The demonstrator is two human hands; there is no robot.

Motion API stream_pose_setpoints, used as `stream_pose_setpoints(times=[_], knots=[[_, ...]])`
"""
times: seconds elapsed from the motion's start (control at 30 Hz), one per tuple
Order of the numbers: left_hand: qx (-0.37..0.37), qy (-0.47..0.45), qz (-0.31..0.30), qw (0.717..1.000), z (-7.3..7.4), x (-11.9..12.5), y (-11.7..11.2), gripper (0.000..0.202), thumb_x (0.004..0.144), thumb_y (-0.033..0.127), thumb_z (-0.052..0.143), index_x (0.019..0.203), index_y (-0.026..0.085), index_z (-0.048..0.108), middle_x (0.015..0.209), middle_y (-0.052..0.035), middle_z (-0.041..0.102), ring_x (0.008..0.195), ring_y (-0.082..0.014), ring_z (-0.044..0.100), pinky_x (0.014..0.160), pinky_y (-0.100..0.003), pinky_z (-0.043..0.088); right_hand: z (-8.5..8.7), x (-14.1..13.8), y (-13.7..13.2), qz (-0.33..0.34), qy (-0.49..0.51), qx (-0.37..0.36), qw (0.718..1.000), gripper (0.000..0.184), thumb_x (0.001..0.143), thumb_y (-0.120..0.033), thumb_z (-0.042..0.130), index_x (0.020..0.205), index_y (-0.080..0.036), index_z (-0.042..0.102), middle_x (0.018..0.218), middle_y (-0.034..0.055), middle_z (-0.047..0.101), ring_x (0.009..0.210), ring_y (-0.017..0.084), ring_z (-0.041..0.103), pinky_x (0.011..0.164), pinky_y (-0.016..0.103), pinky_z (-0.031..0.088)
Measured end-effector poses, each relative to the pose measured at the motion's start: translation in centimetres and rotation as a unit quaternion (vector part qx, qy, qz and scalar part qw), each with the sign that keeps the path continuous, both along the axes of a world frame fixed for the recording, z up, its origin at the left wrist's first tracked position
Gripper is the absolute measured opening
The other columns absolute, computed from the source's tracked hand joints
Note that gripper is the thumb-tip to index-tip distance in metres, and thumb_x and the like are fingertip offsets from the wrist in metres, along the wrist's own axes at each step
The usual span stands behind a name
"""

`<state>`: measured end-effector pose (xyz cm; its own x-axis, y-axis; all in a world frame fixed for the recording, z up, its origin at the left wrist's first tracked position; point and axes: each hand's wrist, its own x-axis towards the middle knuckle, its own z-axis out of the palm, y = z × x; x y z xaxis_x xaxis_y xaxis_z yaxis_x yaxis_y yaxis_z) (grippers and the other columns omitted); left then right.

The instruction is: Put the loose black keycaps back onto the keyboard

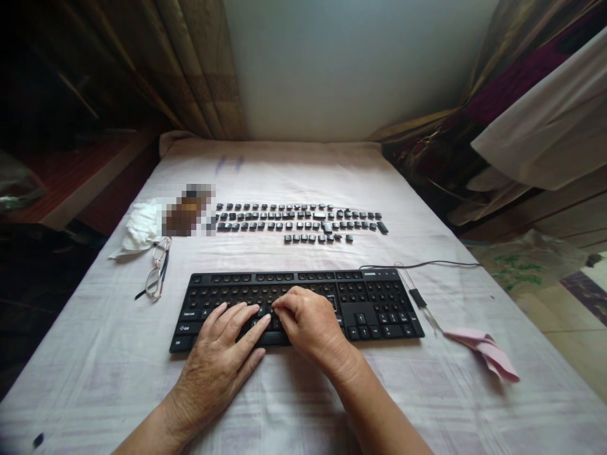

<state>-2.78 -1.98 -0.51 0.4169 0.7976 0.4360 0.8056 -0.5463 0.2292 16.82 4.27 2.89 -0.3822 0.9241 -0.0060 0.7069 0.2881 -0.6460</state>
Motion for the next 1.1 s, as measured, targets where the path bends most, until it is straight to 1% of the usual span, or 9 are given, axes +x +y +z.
stream_pose_setpoints(times=[0.17,0.3,0.57,0.7,0.77,0.83,0.93,1.0,1.1], knots=[[0.005,-0.003,0.005,1.000,-0.4,0.0,0.0,0.036,0.095,0.034,0.056,0.128,0.024,0.062,0.129,-0.0072,0.062,0.124,-0.0241,0.052,0.116,-0.046,0.027,0.9,-0.6,0.5,-0.021,-0.055,-0.048,0.997,0.018,0.085,-0.017,0.060,0.088,-0.021,0.078,0.090,0.0048,0.077,0.084,0.020,0.071,0.076,0.029,0.051],[0.007,-0.014,0.008,1.000,-0.5,0.2,0.1,0.035,0.096,0.035,0.054,0.128,0.023,0.062,0.129,-0.0067,0.063,0.125,-0.0238,0.052,0.118,-0.044,0.025,1.2,-0.8,0.7,-0.029,-0.078,-0.066,0.994,0.018,0.085,-0.016,0.061,0.088,-0.022,0.078,0.092,0.0044,0.077,0.085,0.020,0.070,0.077,0.029,0.049],[0.003,-0.016,0.007,1.000,-0.6,0.3,0.1,0.034,0.097,0.036,0.052,0.126,0.023,0.064,0.129,-0.0068,0.063,0.124,-0.0242,0.051,0.117,-0.044,0.024,0.6,-1.2,0.0,-0.045,-0.075,-0.032,0.996,0.018,0.086,-0.017,0.060,0.084,-0.023,0.077,0.088,0.0037,0.074,0.082,0.019,0.069,0.072,0.028,0.048],[0.001,-0.013,0.005,1.000,-0.4,0.3,0.0,0.035,0.097,0.036,0.052,0.128,0.023,0.063,0.130,-0.0069,0.062,0.125,-0.0248,0.051,0.117,-0.045,0.024,-0.1,-0.7,0.0,-0.046,-0.018,-0.028,0.998,0.019,0.085,-0.017,0.059,0.085,-0.022,0.077,0.087,0.0043,0.074,0.081,0.019,0.068,0.073,0.028,0.049],[0.001,-0.012,0.005,1.000,-0.4,0.2,0.0,0.036,0.097,0.036,0.053,0.128,0.023,0.062,0.131,-0.0073,0.062,0.125,-0.0249,0.051,0.117,-0.045,0.024,-0.3,-0.2,0.1,-0.043,0.042,-0.036,0.998,0.019,0.085,-0.018,0.058,0.085,-0.022,0.077,0.087,0.0047,0.074,0.081,0.018,0.069,0.074,0.029,0.050],[0.003,-0.012,0.002,1.000,-0.3,0.1,0.1,0.036,0.096,0.035,0.053,0.129,0.023,0.062,0.131,-0.0077,0.062,0.126,-0.0250,0.051,0.117,-0.045,0.025,-0.2,0.6,0.4,-0.040,0.124,-0.050,0.990,0.019,0.085,-0.021,0.058,0.086,-0.022,0.077,0.086,0.0050,0.075,0.080,0.018,0.069,0.075,0.029,0.051],[0.005,-0.012,-0.003,1.000,-0.3,0.0,0.1,0.035,0.097,0.033,0.052,0.129,0.022,0.062,0.131,-0.0081,0.061,0.126,-0.0252,0.051,0.116,-0.046,0.026,0.4,1.9,0.8,-0.051,0.224,-0.087,0.969,0.018,0.083,-0.030,0.062,0.083,-0.021,0.077,0.083,0.0051,0.076,0.079,0.019,0.068,0.076,0.030,0.052],[0.003,-0.011,-0.005,1.000,-0.2,0.0,0.1,0.036,0.097,0.032,0.051,0.130,0.022,0.062,0.132,-0.0085,0.061,0.126,-0.0255,0.050,0.116,-0.046,0.026,0.9,3.0,1.0,-0.088,0.262,-0.119,0.954,0.020,0.079,-0.038,0.066,0.081,-0.021,0.077,0.082,0.0051,0.076,0.077,0.019,0.067,0.074,0.031,0.052],[-0.001,-0.004,-0.006,1.000,-0.1,0.0,0.1,0.036,0.097,0.031,0.050,0.130,0.022,0.061,0.132,-0.0085,0.060,0.126,-0.0258,0.050,0.116,-0.046,0.026,1.3,4.6,1.3,-0.190,0.309,-0.150,0.920,0.030,0.071,-0.047,0.074,0.082,-0.020,0.078,0.068,0.0027,0.070,0.061,0.015,0.058,0.059,0.028,0.047]])
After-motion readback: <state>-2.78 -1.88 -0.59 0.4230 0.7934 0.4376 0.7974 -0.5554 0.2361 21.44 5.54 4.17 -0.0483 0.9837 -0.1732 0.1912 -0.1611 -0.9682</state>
